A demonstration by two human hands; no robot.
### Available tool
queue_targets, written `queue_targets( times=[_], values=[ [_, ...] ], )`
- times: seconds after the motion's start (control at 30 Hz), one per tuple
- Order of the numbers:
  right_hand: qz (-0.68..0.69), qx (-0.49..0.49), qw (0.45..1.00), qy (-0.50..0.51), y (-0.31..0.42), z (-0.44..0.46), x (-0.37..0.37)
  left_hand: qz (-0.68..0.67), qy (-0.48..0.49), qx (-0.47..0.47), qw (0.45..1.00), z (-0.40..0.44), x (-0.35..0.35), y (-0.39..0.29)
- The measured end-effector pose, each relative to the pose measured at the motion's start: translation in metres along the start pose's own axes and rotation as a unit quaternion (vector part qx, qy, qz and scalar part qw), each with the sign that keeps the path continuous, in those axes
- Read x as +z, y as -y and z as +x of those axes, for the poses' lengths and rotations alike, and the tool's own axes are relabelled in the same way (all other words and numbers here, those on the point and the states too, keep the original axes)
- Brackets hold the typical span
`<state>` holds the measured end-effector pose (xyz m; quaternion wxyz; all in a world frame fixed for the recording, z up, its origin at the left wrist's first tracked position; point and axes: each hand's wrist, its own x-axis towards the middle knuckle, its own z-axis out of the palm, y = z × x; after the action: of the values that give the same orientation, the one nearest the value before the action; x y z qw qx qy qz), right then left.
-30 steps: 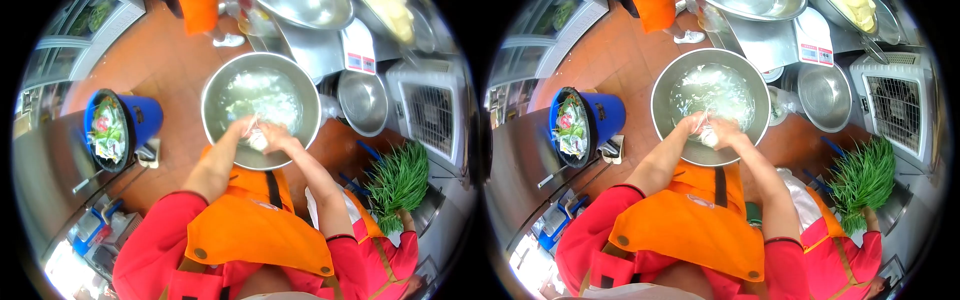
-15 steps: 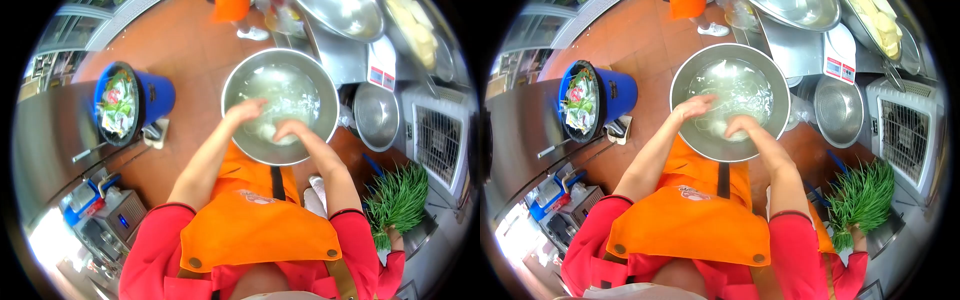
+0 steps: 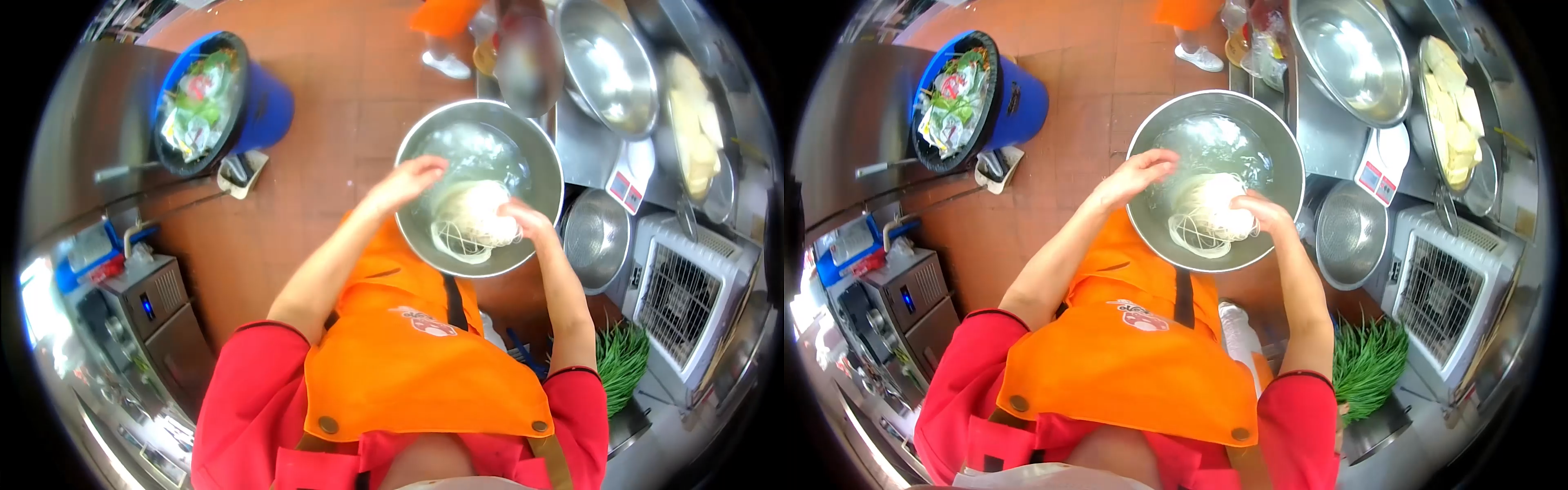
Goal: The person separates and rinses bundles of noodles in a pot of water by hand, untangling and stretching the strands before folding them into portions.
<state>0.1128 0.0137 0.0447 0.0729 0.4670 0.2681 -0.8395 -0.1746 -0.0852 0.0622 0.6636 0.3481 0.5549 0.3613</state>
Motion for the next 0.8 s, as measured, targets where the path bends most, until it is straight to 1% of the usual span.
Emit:
queue_targets(
  times=[0.03, 0.13, 0.17, 0.23, 0.3, 0.37, 0.4, 0.53, 0.63, 0.73, 0.77, 0.8],
  values=[
    [-0.001, -0.013, 1.0, -0.003, 0.004, -0.004, 0.002, -0.061, -0.007, -0.006, 0.998, 0.0, 0.002, 0.007],
    [-0.02, 0.006, 0.999, -0.025, 0.013, -0.008, 0.004, 0.033, -0.034, -0.028, 0.998, 0.003, 0.01, 0.01],
    [-0.026, 0.006, 0.999, -0.023, 0.013, -0.007, 0.003, 0.114, -0.049, -0.015, 0.992, 0.002, 0.016, 0.009],
    [-0.032, 0.003, 0.999, -0.021, 0.01, -0.003, 0.001, 0.267, 0.0, -0.061, 0.962, 0.007, 0.024, 0.004],
    [-0.026, 0.006, 1.0, -0.016, 0.006, -0.004, 0.002, 0.422, 0.04, -0.099, 0.9, 0.012, 0.034, 0.015],
    [-0.015, 0.009, 1.0, -0.022, 0.001, -0.006, 0.002, 0.426, 0.036, -0.144, 0.892, 0.023, 0.043, 0.045],
    [-0.01, 0.012, 0.999, -0.029, -0.003, -0.006, 0.001, 0.428, 0.034, -0.166, 0.888, 0.026, 0.046, 0.047],
    [-0.019, -0.001, 0.999, -0.037, -0.01, -0.007, 0.0, 0.38, 0.073, -0.239, 0.891, 0.04, 0.062, 0.051],
    [-0.006, -0.004, 1.0, -0.011, -0.01, -0.009, -0.001, 0.435, 0.095, -0.227, 0.866, 0.039, 0.077, 0.062],
    [0.002, -0.018, 1.0, -0.011, -0.016, -0.012, 0.001, 0.375, 0.11, -0.24, 0.888, 0.047, 0.077, 0.073],
    [-0.002, -0.034, 0.999, -0.006, -0.016, -0.013, 0.003, 0.215, 0.061, -0.254, 0.941, 0.048, 0.079, 0.075],
    [-0.006, -0.049, 0.999, -0.001, -0.014, -0.015, 0.008, 0.047, 0.01, -0.259, 0.965, 0.043, 0.082, 0.072]
  ],
)
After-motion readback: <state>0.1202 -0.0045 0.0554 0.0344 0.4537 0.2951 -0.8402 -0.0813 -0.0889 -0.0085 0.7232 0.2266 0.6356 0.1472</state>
